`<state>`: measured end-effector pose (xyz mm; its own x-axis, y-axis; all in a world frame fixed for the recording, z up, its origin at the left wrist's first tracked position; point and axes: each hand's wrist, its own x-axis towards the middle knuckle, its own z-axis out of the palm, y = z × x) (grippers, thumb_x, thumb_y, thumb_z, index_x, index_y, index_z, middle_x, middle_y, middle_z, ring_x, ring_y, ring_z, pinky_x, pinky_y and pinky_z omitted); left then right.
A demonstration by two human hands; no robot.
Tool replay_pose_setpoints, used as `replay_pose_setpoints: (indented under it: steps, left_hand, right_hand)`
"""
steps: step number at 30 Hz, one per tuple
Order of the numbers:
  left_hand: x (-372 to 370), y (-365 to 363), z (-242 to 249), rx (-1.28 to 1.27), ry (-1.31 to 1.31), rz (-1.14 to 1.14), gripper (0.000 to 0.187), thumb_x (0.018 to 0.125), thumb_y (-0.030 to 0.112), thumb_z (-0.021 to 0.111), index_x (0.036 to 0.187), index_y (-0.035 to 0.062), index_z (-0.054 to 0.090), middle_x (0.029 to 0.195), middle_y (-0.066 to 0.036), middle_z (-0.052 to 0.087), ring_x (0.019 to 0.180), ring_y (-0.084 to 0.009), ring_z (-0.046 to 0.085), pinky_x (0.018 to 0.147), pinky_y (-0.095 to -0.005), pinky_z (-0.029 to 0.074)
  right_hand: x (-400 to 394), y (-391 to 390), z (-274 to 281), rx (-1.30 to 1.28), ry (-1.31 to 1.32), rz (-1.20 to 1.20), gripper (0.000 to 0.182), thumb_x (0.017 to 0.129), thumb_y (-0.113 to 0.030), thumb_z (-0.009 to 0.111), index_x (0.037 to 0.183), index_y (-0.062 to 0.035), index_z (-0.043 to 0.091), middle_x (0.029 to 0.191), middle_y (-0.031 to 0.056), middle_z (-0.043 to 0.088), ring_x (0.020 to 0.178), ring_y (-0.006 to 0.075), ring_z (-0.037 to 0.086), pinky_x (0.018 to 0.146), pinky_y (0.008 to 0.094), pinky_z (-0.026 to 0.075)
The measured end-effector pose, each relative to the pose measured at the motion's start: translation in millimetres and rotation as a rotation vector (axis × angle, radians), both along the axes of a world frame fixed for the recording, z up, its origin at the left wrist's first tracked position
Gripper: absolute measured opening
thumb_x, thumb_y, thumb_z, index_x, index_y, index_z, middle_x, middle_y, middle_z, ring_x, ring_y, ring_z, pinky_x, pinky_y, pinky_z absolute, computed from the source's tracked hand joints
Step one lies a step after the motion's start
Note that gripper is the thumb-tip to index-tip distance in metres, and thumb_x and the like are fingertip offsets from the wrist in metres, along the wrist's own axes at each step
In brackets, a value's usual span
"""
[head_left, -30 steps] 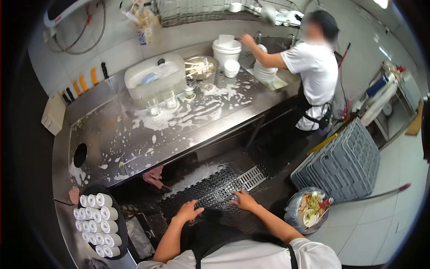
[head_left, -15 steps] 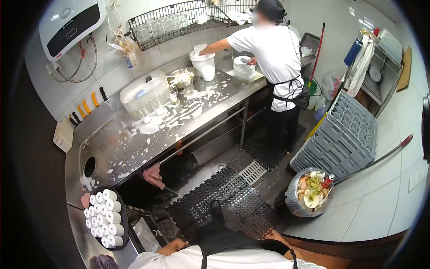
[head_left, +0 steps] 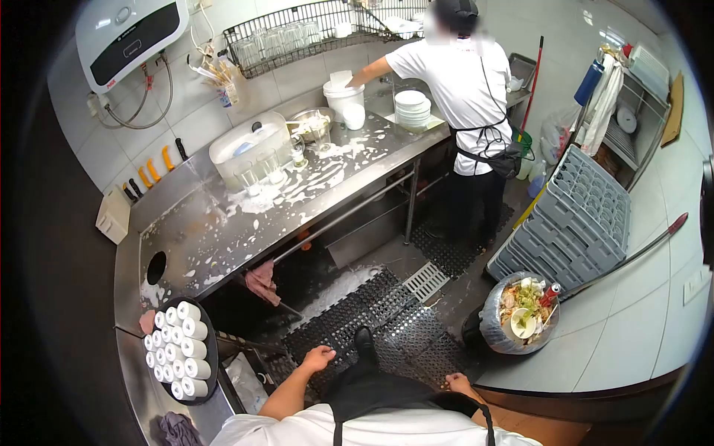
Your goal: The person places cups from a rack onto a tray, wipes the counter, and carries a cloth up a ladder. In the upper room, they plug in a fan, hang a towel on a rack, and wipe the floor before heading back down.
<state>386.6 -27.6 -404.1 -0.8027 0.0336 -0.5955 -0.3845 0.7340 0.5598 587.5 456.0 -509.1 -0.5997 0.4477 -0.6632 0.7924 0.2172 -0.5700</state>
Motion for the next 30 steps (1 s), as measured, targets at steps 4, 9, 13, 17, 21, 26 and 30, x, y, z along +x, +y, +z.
replay_pose_setpoints:
  steps: [4,9,13,17,21,26,30]
  left_hand:
    - [8.4,-9.3,-3.2,-0.103,-0.053,-0.094,0.057,0.087,0.051,0.069,0.122,0.0059,0.068,0.121,-0.017,0.069,0.113,-0.0312,0.066,0.099,-0.0386,0.049]
    - [50.1,-58.9,-33.7,-0.244,-0.203,-0.095,0.055,0.087,0.053,0.068,0.12,0.0086,0.07,0.121,-0.017,0.069,0.114,-0.0318,0.065,0.099,-0.0393,0.049]
    - [69.0,-78.3,-36.9,-0.263,-0.347,-0.009,0.049,0.089,0.052,0.066,0.115,0.0109,0.073,0.122,-0.014,0.069,0.116,-0.0313,0.064,0.099,-0.0406,0.048]
    - [79.7,-83.3,-46.2,-0.223,-0.341,0.079,0.047,0.09,0.051,0.066,0.113,0.0102,0.073,0.12,-0.014,0.07,0.115,-0.0306,0.064,0.1,-0.0401,0.047]
    - [84.4,-75.4,-46.7,-0.172,-0.253,0.07,0.046,0.09,0.049,0.068,0.113,0.0092,0.073,0.118,-0.013,0.071,0.113,-0.0301,0.065,0.098,-0.0395,0.048]
    - [68.6,-55.3,-27.0,-0.141,-0.249,0.089,0.042,0.09,0.044,0.07,0.114,0.0093,0.073,0.117,-0.015,0.071,0.11,-0.029,0.067,0.095,-0.0388,0.05]
    - [58.8,-51.8,-27.2,-0.135,-0.215,0.102,0.041,0.09,0.042,0.071,0.115,0.0099,0.072,0.118,-0.015,0.071,0.11,-0.0295,0.067,0.095,-0.039,0.05]
  right_hand:
    - [-45.0,-21.7,88.9,0.023,0.023,-0.093,0.033,0.091,-0.028,0.071,0.112,-0.0022,0.069,0.1,0.0134,0.073,0.084,0.0243,0.07,0.076,0.0366,0.055]
    - [-25.7,-9.2,40.2,0.035,0.011,-0.024,0.034,0.091,-0.03,0.07,0.112,-0.0018,0.069,0.099,0.0126,0.073,0.088,0.024,0.069,0.08,0.038,0.054]
    - [23.6,5.0,-21.9,-0.115,-0.018,-0.013,0.035,0.092,-0.029,0.069,0.112,-0.0001,0.067,0.096,0.0146,0.072,0.087,0.0268,0.069,0.079,0.0405,0.053]
    - [32.0,0.7,-22.6,-0.088,-0.037,0.055,0.033,0.092,-0.027,0.068,0.109,0.001,0.067,0.093,0.014,0.072,0.085,0.0255,0.069,0.076,0.0398,0.053]
    - [33.0,4.4,-28.6,-0.071,-0.006,0.11,0.031,0.093,-0.026,0.068,0.106,0.0021,0.067,0.09,0.0133,0.072,0.083,0.0242,0.069,0.074,0.0391,0.053]
    - [-4.6,-6.9,23.4,-0.116,-0.05,-0.025,0.028,0.094,-0.023,0.068,0.108,0.0017,0.068,0.094,0.012,0.072,0.084,0.021,0.069,0.077,0.0361,0.054]
    - [-45.1,-24.3,87.7,0.003,-0.074,0.003,0.031,0.093,-0.025,0.07,0.11,0.001,0.068,0.096,0.0113,0.072,0.085,0.0202,0.068,0.078,0.0357,0.055]
